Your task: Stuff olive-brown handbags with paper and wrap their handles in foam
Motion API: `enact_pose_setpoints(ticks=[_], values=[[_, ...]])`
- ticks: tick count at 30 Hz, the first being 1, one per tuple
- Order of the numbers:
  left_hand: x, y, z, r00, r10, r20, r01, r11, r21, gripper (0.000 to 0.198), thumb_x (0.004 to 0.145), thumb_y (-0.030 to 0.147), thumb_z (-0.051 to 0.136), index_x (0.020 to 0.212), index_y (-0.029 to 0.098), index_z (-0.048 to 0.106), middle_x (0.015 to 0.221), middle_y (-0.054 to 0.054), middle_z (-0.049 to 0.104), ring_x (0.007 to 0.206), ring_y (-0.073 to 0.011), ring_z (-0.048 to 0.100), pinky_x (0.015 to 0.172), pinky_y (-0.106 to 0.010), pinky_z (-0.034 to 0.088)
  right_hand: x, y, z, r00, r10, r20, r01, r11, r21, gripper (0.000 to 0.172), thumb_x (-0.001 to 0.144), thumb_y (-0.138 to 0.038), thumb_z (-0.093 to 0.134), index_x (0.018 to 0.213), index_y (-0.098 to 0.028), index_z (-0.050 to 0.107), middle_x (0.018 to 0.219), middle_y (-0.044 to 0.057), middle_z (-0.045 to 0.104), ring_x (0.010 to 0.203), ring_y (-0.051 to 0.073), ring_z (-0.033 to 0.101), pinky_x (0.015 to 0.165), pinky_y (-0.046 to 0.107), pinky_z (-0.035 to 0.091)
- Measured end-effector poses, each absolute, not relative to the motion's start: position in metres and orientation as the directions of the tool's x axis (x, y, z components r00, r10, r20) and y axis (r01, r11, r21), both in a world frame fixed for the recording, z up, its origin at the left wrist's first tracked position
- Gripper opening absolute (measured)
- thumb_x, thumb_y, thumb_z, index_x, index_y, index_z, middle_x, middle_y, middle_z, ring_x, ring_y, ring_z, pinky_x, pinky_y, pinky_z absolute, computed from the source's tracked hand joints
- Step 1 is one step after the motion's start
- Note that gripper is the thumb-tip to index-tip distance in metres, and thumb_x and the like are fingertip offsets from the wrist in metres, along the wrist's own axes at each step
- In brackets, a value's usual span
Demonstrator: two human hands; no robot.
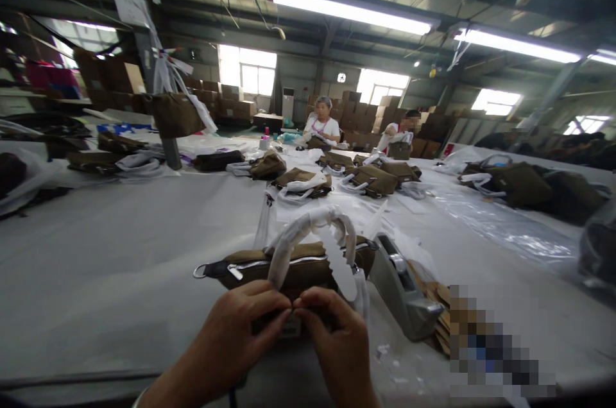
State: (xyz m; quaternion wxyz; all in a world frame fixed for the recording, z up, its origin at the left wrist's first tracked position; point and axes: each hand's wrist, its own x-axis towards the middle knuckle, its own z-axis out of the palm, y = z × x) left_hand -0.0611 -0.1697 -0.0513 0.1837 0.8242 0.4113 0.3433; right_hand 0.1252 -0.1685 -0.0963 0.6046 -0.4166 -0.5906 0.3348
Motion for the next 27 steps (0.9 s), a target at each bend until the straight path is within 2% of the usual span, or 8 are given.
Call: enact_pose_setpoints(ticks=[7, 10, 14, 17, 19, 21, 24, 27], values=[[-0.057, -0.165, -0.06, 0.375, 0.79, 0.485, 0.49, -0.613, 0.619, 0.015, 0.095, 0.02, 0.062, 0.092, 0.024, 0.076, 0.086, 0.0, 0.072, 0.078, -0.0122, 0.07, 0.069, -0.018, 0.051, 0.123, -0.167, -0.091, 0.053, 0.867, 0.496, 0.175, 0.481, -0.859, 0.011, 0.083, -0.018, 0.077, 0.084, -0.028, 0.077, 0.081, -0.001, 0.079, 0.075, 0.02, 0.075, 0.073, 0.026, 0.062], [-0.064, -0.169, -0.057, 0.306, 0.798, 0.52, 0.441, -0.603, 0.665, 0.015, 0.096, 0.025, 0.065, 0.103, 0.029, 0.077, 0.097, 0.001, 0.075, 0.087, -0.0129, 0.071, 0.078, -0.017, 0.054, 0.127, -0.17, -0.093, 0.084, 0.828, 0.554, 0.211, 0.529, -0.822, 0.017, 0.087, -0.022, 0.076, 0.102, -0.031, 0.078, 0.096, 0.001, 0.081, 0.085, 0.021, 0.077, 0.079, 0.027, 0.063], [-0.091, -0.163, -0.053, -0.312, 0.721, 0.618, 0.435, -0.47, 0.768, 0.021, 0.096, 0.037, 0.067, 0.114, 0.031, 0.075, 0.1, 0.003, 0.073, 0.077, -0.0113, 0.064, 0.069, -0.018, 0.051, 0.146, -0.184, -0.112, 0.147, 0.81, 0.567, 0.327, 0.502, -0.801, 0.013, 0.095, -0.034, 0.068, 0.103, -0.032, 0.079, 0.09, 0.001, 0.08, 0.081, 0.02, 0.076, 0.078, 0.027, 0.061], [-0.113, -0.138, -0.061, -0.603, 0.678, 0.421, 0.189, -0.392, 0.901, 0.04, 0.095, 0.05, 0.064, 0.126, 0.025, 0.069, 0.119, -0.002, 0.071, 0.098, -0.017, 0.065, 0.089, -0.025, 0.052, 0.161, -0.194, -0.136, 0.166, 0.858, 0.486, 0.395, 0.394, -0.83, 0.021, 0.096, -0.045, 0.064, 0.099, -0.031, 0.08, 0.088, 0.004, 0.079, 0.08, 0.024, 0.076, 0.077, 0.03, 0.061], [-0.12, -0.121, -0.073, -0.468, 0.871, 0.149, -0.123, -0.231, 0.965, 0.06, 0.095, 0.062, 0.056, 0.141, 0.022, 0.059, 0.138, -0.007, 0.065, 0.127, -0.025, 0.059, 0.113, -0.036, 0.042, 0.166, -0.198, -0.151, 0.21, 0.862, 0.461, 0.433, 0.34, -0.835, 0.028, 0.094, -0.05, 0.066, 0.108, -0.03, 0.079, 0.103, 0.008, 0.079, 0.094, 0.029, 0.075, 0.084, 0.035, 0.062], [-0.121, -0.111, -0.087, -0.146, 0.983, -0.114, -0.328, 0.06, 0.943, 0.076, 0.094, 0.073, 0.043, 0.148, 0.02, 0.053, 0.142, -0.011, 0.064, 0.136, -0.0293, 0.055, 0.12, -0.044, 0.036, 0.169, -0.199, -0.164, 0.263, 0.847, 0.462, 0.449, 0.316, -0.836, 0.037, 0.093, -0.052, 0.066, 0.12, -0.029, 0.075, 0.118, 0.01, 0.075, 0.108, 0.033, 0.072, 0.091, 0.04, 0.061], [-0.12, -0.109, -0.105, 0.18, 0.956, -0.231, -0.292, 0.276, 0.916, 0.089, 0.09, 0.084, 0.031, 0.138, 0.016, 0.064, 0.119, -0.015, 0.076, 0.118, -0.0332, 0.068, 0.108, -0.046, 0.049, 0.176, -0.192, -0.175, 0.358, 0.816, 0.454, 0.429, 0.288, -0.856, 0.05, 0.094, -0.055, 0.062, 0.136, -0.028, 0.066, 0.133, 0.011, 0.068, 0.121, 0.034, 0.066, 0.101, 0.045, 0.056], [-0.112, -0.106, -0.12, 0.205, 0.96, -0.19, -0.111, 0.216, 0.97, 0.088, 0.088, 0.085, 0.034, 0.125, 0.015, 0.073, 0.093, -0.014, 0.079, 0.094, -0.0325, 0.075, 0.088, -0.045, 0.058, 0.19, -0.182, -0.181, 0.429, 0.833, 0.35, 0.338, 0.211, -0.917, 0.054, 0.098, -0.057, 0.055, 0.141, -0.026, 0.061, 0.135, 0.011, 0.067, 0.125, 0.033, 0.063, 0.101, 0.043, 0.056]])
